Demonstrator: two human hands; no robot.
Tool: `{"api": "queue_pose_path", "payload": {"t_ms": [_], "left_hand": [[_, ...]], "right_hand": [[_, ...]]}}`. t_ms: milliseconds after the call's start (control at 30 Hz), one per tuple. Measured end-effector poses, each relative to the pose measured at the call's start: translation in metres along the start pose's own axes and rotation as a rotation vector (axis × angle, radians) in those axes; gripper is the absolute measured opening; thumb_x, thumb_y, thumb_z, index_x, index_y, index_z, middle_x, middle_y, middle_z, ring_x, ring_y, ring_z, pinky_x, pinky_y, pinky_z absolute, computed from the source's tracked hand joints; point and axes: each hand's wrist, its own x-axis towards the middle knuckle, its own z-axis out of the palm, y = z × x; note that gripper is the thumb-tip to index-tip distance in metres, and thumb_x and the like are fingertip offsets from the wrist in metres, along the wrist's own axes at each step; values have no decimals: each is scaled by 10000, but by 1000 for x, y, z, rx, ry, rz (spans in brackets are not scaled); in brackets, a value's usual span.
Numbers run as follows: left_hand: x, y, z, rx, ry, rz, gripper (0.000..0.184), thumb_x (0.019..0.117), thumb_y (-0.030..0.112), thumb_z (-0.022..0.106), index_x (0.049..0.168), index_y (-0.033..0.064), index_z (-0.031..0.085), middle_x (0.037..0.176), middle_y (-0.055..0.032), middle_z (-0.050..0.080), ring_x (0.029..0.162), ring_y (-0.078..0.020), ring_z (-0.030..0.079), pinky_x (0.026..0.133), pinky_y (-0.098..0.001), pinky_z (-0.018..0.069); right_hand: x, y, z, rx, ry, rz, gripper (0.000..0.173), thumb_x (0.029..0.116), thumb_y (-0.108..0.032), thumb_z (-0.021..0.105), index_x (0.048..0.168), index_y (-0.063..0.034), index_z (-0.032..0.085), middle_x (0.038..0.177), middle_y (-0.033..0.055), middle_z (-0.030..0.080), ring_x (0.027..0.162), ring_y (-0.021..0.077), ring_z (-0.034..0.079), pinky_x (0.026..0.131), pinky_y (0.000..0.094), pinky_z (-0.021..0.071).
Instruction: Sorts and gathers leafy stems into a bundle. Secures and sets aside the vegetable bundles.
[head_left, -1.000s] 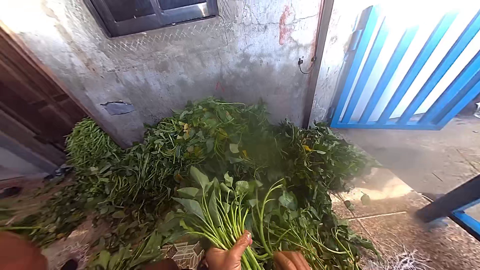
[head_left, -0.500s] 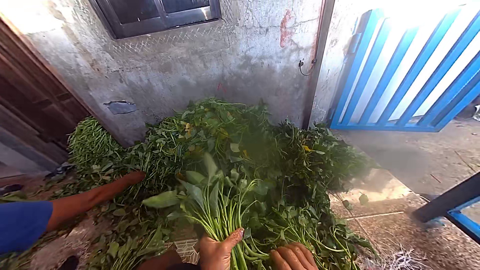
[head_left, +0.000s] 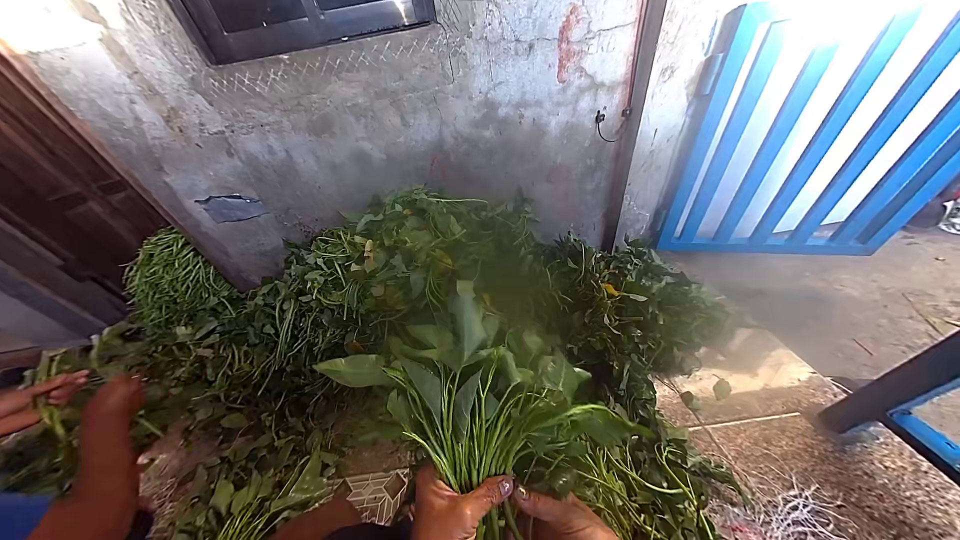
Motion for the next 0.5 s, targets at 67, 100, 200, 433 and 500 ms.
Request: {"api": "queue_pose_path", "payload": {"t_ms": [67,100,200,433,500], "left_hand": [[-1,0,2,9,11,23,571,573,-228,816,1082,-52,626,924,-107,770,846,-195,763,794,-365,654],[-1,-1,3,9,32,35,563,582,-216,818,1085,-57,623,919,-113,767,838,-199,762,787,-368,655],[1,1,7,-42,144,63,477,611,-197,799,1040,-85,623,840,-170,752,733,-260,756,695,-403,657],[15,9,-3,-61,306,42,444,624,-229,763,1022,-114,604,796,-207,728,676,-284,739,630,-392,651],[15,4,1,-62,312,-2,438,620,-230,771,1011,-119,606,789,-216,725,670,-288,737,628,-390,649]], "right_hand": [[1,1,3,-150,80,-94,113,1003,-119,612,1048,-47,687,878,54,716,782,136,672,754,343,583],[-1,2,5,-371,146,-176,144,1017,-135,595,1072,-33,681,894,38,708,810,109,667,778,313,572],[-5,6,-13,-1299,262,-365,334,1022,-231,564,1161,47,687,1069,196,725,1048,317,703,958,530,543],[-16,-28,-84,-1920,523,399,673,839,-317,814,1286,136,596,1346,420,529,1266,614,497,954,757,438],[-28,-47,-71,-1890,543,94,432,905,-221,729,1212,79,674,1267,376,599,1222,575,551,913,712,488]]}}
